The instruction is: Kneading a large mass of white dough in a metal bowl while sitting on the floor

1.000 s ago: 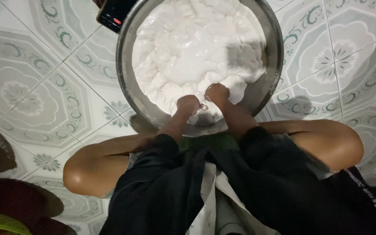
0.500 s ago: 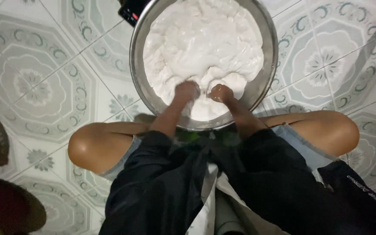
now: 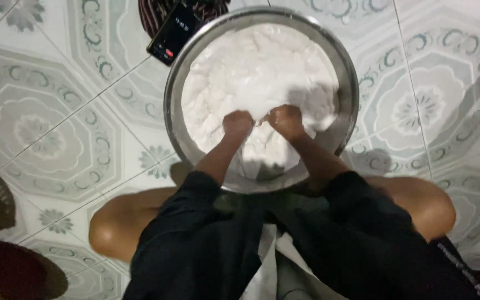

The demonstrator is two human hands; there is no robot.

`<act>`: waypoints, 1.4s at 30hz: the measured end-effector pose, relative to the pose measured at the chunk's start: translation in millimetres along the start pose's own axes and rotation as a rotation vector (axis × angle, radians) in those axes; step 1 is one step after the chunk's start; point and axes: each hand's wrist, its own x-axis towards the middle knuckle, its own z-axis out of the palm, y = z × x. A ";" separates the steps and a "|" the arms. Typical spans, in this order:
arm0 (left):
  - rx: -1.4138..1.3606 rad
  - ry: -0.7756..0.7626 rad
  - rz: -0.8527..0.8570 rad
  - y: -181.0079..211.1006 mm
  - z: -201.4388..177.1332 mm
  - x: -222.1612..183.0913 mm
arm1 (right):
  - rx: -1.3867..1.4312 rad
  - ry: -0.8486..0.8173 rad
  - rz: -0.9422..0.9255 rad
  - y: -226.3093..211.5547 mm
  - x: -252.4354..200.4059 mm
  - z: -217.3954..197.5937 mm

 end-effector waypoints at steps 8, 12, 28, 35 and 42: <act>0.052 -0.197 -0.010 2.0 -11.2 9.1 | -0.118 -0.339 0.149 0.4 70.6 26.7; 0.092 -0.124 0.032 12.6 -47.0 -13.7 | -0.082 -0.466 0.253 -43.9 55.1 -44.4; -0.110 0.052 0.170 13.6 -74.2 -48.3 | 0.268 0.039 0.324 62.9 -52.3 -39.7; -0.048 -0.074 0.084 42.8 -78.1 -0.1 | 0.167 -0.238 0.392 54.6 -13.4 -47.7; 0.171 -0.254 0.105 73.6 -124.2 1.9 | 0.107 -0.352 0.417 37.3 25.3 -49.7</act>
